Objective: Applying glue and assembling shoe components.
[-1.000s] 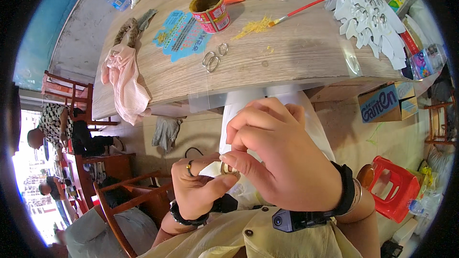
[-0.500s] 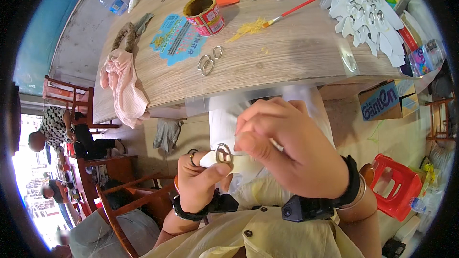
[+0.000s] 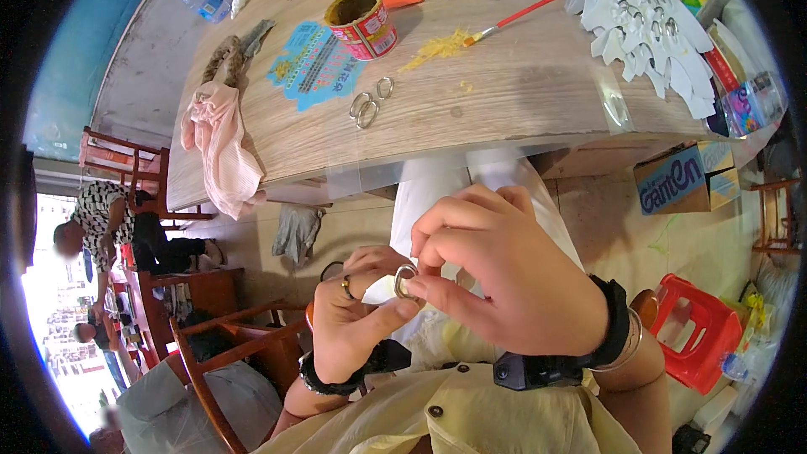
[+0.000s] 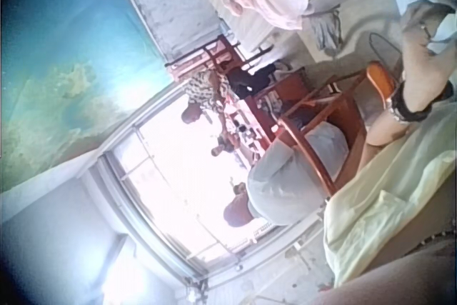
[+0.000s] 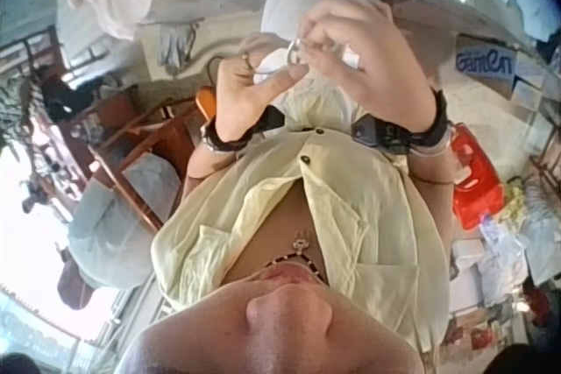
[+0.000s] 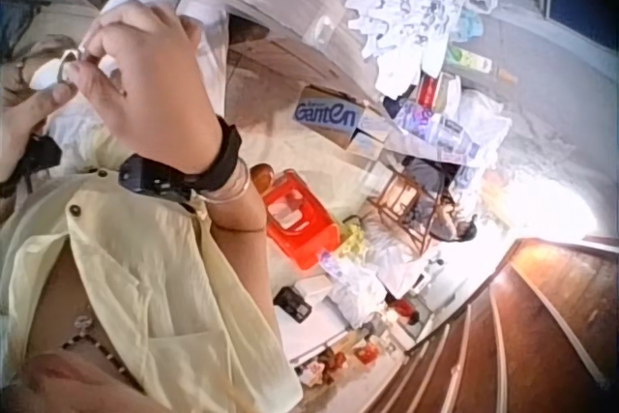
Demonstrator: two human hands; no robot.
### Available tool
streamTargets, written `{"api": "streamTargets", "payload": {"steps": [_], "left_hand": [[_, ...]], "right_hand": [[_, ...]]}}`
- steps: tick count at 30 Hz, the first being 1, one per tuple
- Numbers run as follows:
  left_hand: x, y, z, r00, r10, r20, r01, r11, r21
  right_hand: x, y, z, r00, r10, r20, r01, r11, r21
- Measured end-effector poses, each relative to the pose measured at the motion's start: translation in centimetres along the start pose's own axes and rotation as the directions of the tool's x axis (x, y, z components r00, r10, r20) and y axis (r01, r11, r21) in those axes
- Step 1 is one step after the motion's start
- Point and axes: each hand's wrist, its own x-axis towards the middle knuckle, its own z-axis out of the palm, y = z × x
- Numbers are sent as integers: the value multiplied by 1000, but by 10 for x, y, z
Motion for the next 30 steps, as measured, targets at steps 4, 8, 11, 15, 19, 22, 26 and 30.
{"api": "streamTargets", "payload": {"steps": [4,8,11,15,19,22,26,30], "left_hand": [[-1,-1,-4,1000,19,17,-20,999,41],[-3,-4,-5,1000,29,0,-29,999,-33],[-5,-5,-6,996,87,-17,-88,996,-27],[-5,-4,-9,988,153,-15,-153,988,23],[-6,-1,-10,992,129,-3,-129,992,2],[-6,1,-12,987,157,24,-157,988,-11],[-5,9,-13,976,200,92,-204,978,45],[-7,7,-12,980,159,116,-163,986,21]], "right_hand": [[-1,-2,6,999,-21,-30,18,997,-79],[0,-6,11,996,-47,-71,39,994,-106],[0,-8,14,992,-78,-97,72,995,-71],[1,-10,16,994,-70,-83,65,996,-58],[1,-12,10,998,-57,-28,57,998,-15],[1,-6,1,999,25,39,-34,963,269],[6,-6,-12,892,310,330,-450,687,571],[13,-2,-19,836,257,484,-513,678,527]]}}
